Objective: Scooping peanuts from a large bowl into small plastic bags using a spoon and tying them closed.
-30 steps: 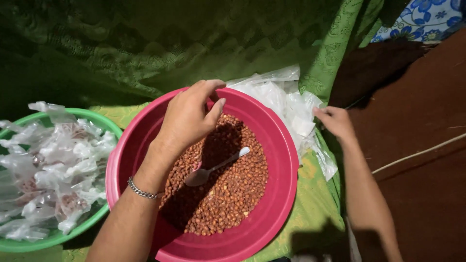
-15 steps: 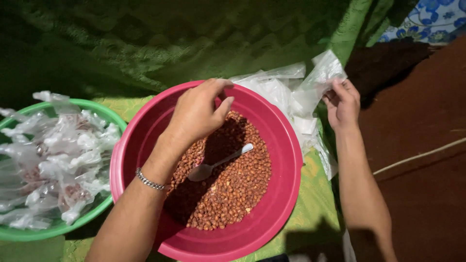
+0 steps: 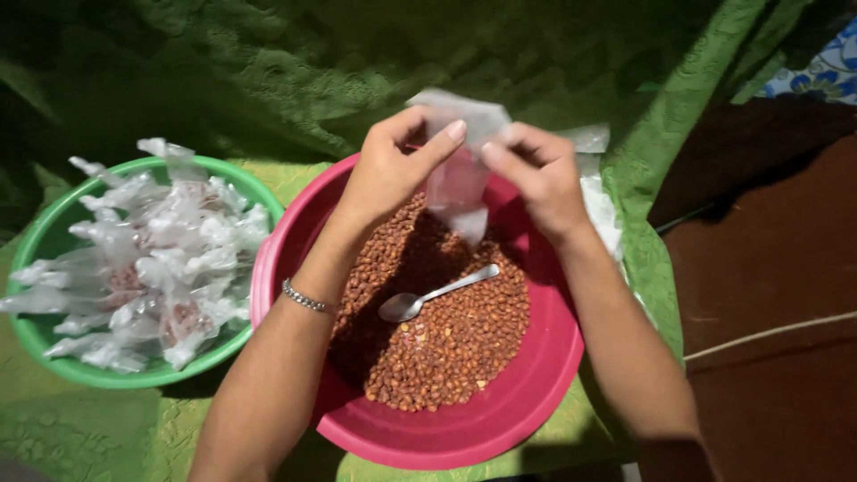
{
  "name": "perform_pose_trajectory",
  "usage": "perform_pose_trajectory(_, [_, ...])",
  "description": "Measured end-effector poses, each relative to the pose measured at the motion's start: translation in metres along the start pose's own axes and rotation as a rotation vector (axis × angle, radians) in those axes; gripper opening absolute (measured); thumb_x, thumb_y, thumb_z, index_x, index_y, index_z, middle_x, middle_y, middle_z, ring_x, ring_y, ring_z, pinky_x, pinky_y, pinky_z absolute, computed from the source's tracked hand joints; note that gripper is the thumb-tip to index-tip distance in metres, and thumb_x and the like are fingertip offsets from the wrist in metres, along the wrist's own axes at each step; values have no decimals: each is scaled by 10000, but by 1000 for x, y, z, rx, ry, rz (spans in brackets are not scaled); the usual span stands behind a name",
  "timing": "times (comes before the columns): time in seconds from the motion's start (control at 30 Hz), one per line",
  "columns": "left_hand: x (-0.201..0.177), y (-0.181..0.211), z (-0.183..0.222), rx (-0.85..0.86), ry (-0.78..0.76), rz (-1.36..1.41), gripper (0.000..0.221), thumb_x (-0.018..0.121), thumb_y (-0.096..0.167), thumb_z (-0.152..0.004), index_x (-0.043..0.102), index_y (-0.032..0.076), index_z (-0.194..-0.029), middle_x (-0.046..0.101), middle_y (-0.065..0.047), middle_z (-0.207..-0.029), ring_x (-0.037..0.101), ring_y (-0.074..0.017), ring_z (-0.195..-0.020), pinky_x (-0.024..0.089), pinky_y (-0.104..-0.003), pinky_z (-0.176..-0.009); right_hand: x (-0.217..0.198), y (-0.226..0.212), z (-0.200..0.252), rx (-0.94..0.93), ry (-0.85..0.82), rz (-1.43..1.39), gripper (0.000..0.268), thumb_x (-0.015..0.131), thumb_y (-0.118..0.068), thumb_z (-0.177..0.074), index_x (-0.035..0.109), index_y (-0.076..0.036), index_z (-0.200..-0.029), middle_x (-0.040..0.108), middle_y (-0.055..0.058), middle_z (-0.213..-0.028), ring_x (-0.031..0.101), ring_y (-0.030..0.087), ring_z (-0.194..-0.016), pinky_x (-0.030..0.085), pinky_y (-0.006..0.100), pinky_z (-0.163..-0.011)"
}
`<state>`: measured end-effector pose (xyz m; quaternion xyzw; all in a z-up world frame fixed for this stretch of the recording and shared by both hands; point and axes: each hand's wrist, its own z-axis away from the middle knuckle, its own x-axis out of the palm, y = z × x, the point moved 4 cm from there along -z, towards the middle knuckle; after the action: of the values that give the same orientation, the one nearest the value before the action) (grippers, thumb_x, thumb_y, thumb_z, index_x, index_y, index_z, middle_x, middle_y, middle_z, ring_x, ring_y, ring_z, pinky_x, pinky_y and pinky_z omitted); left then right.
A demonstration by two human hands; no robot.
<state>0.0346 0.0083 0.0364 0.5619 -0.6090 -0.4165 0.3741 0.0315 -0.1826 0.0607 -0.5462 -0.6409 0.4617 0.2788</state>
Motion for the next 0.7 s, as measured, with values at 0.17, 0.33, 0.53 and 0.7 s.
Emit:
perform_pose_trajectory(0.17, [-12,37,3,60,90,134,127,811,263,-933,770,145,-959,682,67,-789,570,-6,-797,558,-226,-746,23,9,12,-80,-70,232,106,819,-119,-933,735,-76,-886,676,45,-838,600,114,-849,524,324,-889])
perform_pose_trajectory(0.33, [-12,36,2,195,99,98,139,808,200,-956,787,124,-1070,660,16,-799,559,-21,-784,521,-221,-735,17,31,24,-47,-40,239,112,800,-101,-939,737,-45,-864,667,60,-818,598,115,-832,528,335,-851])
perform_pose_trajectory(0.53, [-12,33,1,174,77,85,147,738,229,-1004,773,117,-1093,711,26,-857,599,-16,-827,568,-243,-795,17,26,23,30,38,173,186,772,-129,-975,711,-75,-808,590,-5,-639,518,51,-675,465,212,-669])
perform_pose_trajectory(0.7, [-13,35,1,188,174,48,72,738,99,-973,794,88,-1017,697,-14,-784,566,-53,-763,541,-244,-688,16,37,24,66,-13,219,105,797,-162,-954,767,-82,-892,690,30,-728,561,67,-738,506,251,-725])
